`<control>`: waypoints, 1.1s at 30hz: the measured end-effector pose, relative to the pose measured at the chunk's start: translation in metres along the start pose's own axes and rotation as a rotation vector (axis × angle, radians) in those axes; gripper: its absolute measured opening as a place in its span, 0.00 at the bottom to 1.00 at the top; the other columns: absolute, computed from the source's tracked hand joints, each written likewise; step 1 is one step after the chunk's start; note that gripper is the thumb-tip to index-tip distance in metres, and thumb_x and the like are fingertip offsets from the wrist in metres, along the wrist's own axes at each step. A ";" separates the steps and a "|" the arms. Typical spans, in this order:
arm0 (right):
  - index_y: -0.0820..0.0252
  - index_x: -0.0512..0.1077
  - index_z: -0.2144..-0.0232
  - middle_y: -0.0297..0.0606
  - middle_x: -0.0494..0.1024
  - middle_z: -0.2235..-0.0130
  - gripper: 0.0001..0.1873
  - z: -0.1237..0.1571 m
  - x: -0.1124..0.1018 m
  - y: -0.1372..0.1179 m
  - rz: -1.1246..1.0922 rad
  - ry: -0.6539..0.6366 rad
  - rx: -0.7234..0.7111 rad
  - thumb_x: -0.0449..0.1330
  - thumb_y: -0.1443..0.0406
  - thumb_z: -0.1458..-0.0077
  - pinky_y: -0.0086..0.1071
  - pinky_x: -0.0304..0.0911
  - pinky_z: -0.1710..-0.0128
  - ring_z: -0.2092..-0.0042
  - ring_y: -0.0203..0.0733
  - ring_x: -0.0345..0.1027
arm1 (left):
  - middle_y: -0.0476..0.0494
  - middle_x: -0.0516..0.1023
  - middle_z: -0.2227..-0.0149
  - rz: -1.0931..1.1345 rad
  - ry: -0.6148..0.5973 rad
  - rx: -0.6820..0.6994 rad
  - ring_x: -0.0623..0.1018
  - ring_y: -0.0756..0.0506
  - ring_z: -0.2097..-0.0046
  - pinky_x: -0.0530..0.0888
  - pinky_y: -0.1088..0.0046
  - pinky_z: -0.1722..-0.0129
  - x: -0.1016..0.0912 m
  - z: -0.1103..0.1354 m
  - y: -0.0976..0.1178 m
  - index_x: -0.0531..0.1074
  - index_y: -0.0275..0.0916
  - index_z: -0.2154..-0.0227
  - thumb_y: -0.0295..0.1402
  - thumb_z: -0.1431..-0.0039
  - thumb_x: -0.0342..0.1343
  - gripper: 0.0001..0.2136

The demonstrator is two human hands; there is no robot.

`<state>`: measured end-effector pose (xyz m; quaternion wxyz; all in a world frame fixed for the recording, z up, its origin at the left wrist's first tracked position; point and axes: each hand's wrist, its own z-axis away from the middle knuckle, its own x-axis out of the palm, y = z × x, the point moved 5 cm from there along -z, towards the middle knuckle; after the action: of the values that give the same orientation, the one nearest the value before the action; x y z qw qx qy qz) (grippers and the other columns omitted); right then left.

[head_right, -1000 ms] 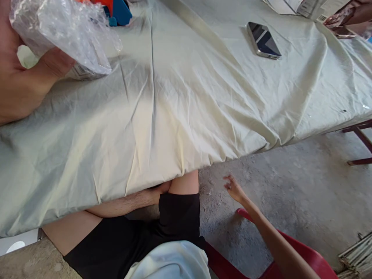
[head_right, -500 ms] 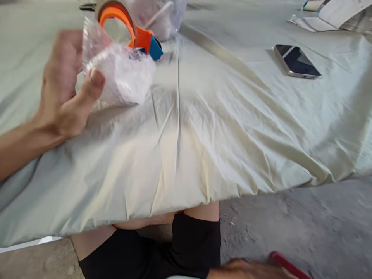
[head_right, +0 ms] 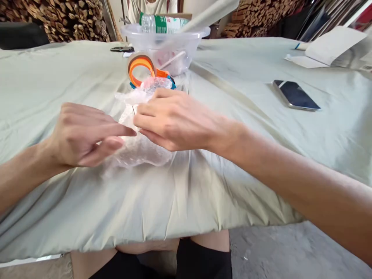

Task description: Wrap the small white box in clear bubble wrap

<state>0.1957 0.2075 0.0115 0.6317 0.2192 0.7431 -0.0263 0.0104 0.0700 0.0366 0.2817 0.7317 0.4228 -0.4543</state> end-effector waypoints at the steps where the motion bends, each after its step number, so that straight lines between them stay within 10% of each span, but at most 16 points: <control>1: 0.57 0.82 0.53 0.40 0.86 0.49 0.16 -0.010 -0.018 -0.020 -0.003 0.070 -0.132 0.59 0.54 0.25 0.48 0.76 0.45 0.46 0.48 0.84 | 0.41 0.79 0.76 -0.072 -0.033 -0.005 0.77 0.42 0.73 0.65 0.61 0.68 0.000 -0.003 -0.002 0.80 0.47 0.73 0.59 0.23 0.36 0.35; 7: 0.59 0.77 0.49 0.42 0.86 0.56 0.17 0.010 -0.042 -0.027 -0.195 0.331 0.051 0.59 0.52 0.23 0.41 0.65 0.62 0.63 0.48 0.77 | 0.42 0.72 0.78 -0.468 -0.029 -0.330 0.78 0.42 0.71 0.67 0.67 0.66 -0.003 -0.005 -0.018 0.76 0.38 0.75 0.47 0.23 0.49 0.26; 13: 0.56 0.68 0.24 0.52 0.84 0.40 0.43 0.000 -0.006 -0.011 -0.262 0.139 0.201 0.64 0.42 0.31 0.50 0.69 0.48 0.49 0.64 0.81 | 0.24 0.79 0.42 -0.522 -0.032 -0.200 0.79 0.23 0.34 0.80 0.45 0.40 0.016 -0.009 -0.023 0.80 0.30 0.51 0.28 0.29 0.49 0.15; 21: 0.59 0.77 0.45 0.52 0.85 0.42 0.26 -0.009 -0.003 -0.004 -0.584 0.299 0.189 0.66 0.46 0.34 0.58 0.67 0.34 0.40 0.64 0.79 | 0.16 0.65 0.24 -0.444 -0.065 -0.190 0.65 0.21 0.20 0.72 0.33 0.28 0.020 -0.010 -0.021 0.59 0.28 0.22 0.21 0.23 0.36 0.30; 26: 0.55 0.70 0.41 0.47 0.86 0.49 0.26 -0.007 0.004 -0.001 -0.904 0.223 0.309 0.63 0.46 0.31 0.55 0.74 0.44 0.50 0.57 0.81 | 0.29 0.51 0.15 -0.460 -0.101 -0.123 0.56 0.28 0.15 0.69 0.38 0.22 0.025 0.000 -0.036 0.78 0.32 0.35 0.23 0.23 0.43 0.23; 33: 0.51 0.67 0.39 0.45 0.85 0.46 0.28 -0.011 0.012 -0.002 -0.959 0.248 0.268 0.62 0.43 0.29 0.57 0.73 0.42 0.50 0.56 0.79 | 0.19 0.79 0.32 -0.397 -0.143 -0.183 0.76 0.23 0.26 0.77 0.39 0.27 0.023 -0.007 -0.039 0.84 0.27 0.50 0.44 0.18 0.50 0.24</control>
<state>0.1833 0.2131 0.0024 0.4221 -0.0659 0.8196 -0.3819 -0.0152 0.1027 0.0177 0.2812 0.5716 0.5769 -0.5113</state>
